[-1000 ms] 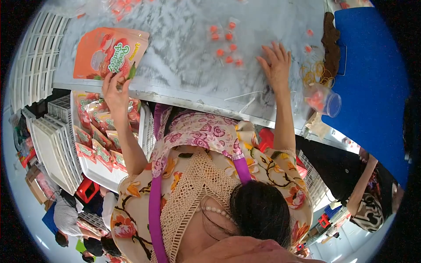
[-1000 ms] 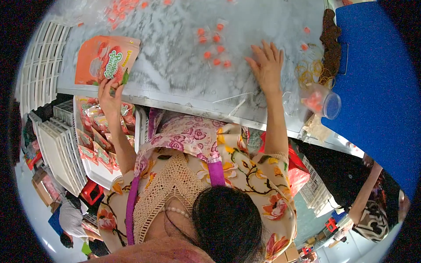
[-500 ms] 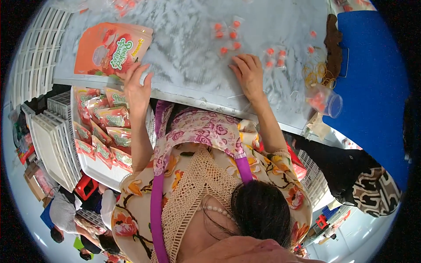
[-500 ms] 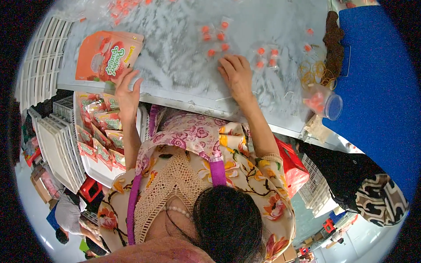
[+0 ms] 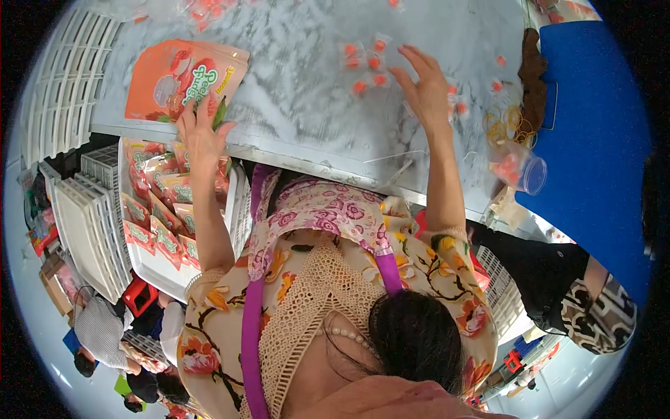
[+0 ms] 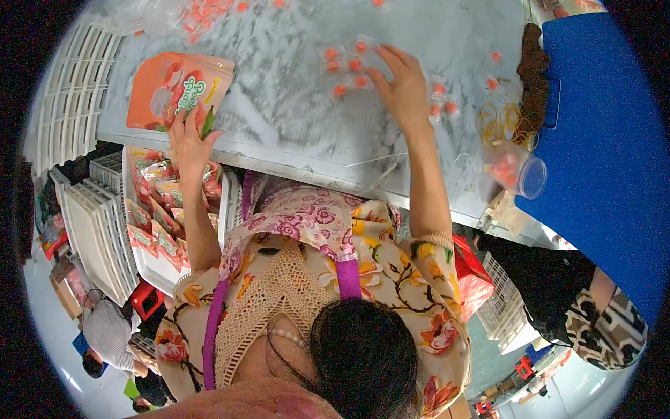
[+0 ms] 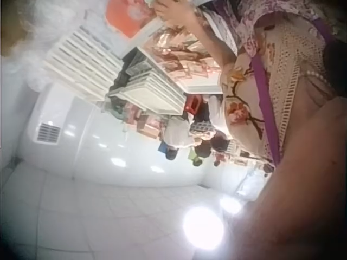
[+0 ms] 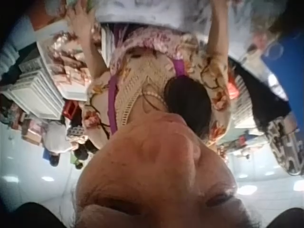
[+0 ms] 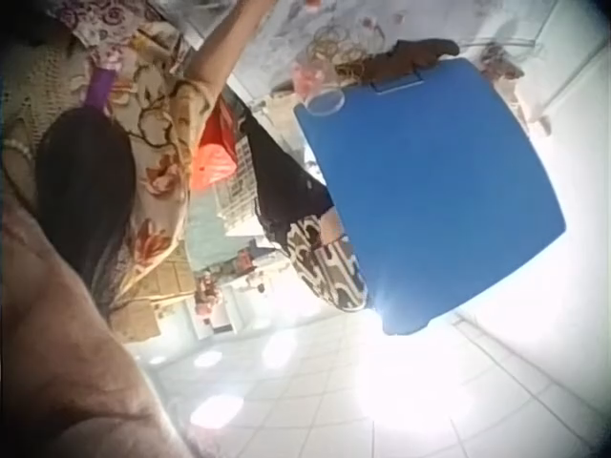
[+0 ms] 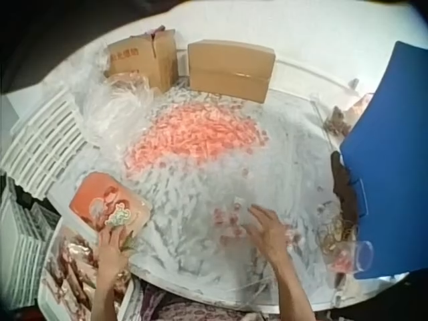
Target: Packing small pink candies into plastic pouches.
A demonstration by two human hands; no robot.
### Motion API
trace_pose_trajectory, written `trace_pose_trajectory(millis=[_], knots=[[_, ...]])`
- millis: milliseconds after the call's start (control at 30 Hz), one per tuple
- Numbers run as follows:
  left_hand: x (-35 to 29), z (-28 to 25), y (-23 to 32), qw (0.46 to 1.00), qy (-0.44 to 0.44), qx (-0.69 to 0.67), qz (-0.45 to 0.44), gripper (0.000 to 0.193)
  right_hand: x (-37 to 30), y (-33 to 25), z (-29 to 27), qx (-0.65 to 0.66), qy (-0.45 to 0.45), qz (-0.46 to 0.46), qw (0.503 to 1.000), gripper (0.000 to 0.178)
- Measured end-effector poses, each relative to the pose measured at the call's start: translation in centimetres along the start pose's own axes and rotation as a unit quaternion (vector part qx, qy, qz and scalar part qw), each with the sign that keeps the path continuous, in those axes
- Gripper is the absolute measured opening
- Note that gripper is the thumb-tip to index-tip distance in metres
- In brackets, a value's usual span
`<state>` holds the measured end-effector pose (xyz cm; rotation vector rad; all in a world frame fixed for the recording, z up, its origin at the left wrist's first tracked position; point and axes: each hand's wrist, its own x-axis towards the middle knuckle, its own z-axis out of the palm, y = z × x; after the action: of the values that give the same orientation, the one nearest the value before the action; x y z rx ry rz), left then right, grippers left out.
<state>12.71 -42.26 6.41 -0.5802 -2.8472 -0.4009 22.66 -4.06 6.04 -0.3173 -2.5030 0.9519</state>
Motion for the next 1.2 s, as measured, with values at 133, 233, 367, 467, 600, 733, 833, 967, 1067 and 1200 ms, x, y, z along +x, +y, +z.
trace_pose_trajectory(millis=[133,233,367,467,600,733,833,967,1067,1200], knots=[[0.5,0.3,-0.2,0.999,-0.028,0.001,0.020,0.066,3.8,1.9,5.6,-0.139,0.024,-0.136,0.981,0.045],[0.2,0.5,-1.0,0.999,-0.003,-0.017,0.027,0.063,2.6,0.1,7.1,-0.163,-0.028,-0.120,0.979,0.048],[-0.1,0.0,-1.8,0.999,0.008,-0.029,0.042,0.055,-0.8,0.3,5.8,-0.137,-0.048,-0.135,0.980,0.047],[0.0,-0.6,-2.1,0.998,0.008,-0.054,0.037,0.050,-1.1,0.6,3.1,-0.134,-0.143,-0.133,0.972,0.047],[0.4,-1.3,-2.1,0.997,-0.021,-0.064,0.028,0.044,5.3,2.9,1.7,-0.012,-0.106,-0.078,0.991,0.042],[0.9,-1.0,-2.3,0.995,-0.026,-0.098,0.020,0.044,13.2,9.5,5.3,-0.111,0.036,-0.094,0.989,0.036],[0.5,-0.9,-2.4,0.995,-0.009,-0.102,0.014,0.043,13.7,7.9,8.5,-0.112,-0.058,-0.204,0.971,0.027],[0.3,-1.1,-2.2,0.995,-0.004,-0.103,0.000,0.044,15.8,3.2,12.0,-0.051,-0.092,-0.218,0.970,0.031],[0.5,-1.0,-2.4,0.995,-0.003,-0.102,0.007,0.045,19.0,2.0,14.7,-0.009,-0.021,-0.212,0.977,0.029],[1.0,-1.0,-2.2,0.993,-0.006,-0.118,0.010,0.046,20.2,3.6,17.0,-0.052,-0.029,-0.246,0.967,0.029]])
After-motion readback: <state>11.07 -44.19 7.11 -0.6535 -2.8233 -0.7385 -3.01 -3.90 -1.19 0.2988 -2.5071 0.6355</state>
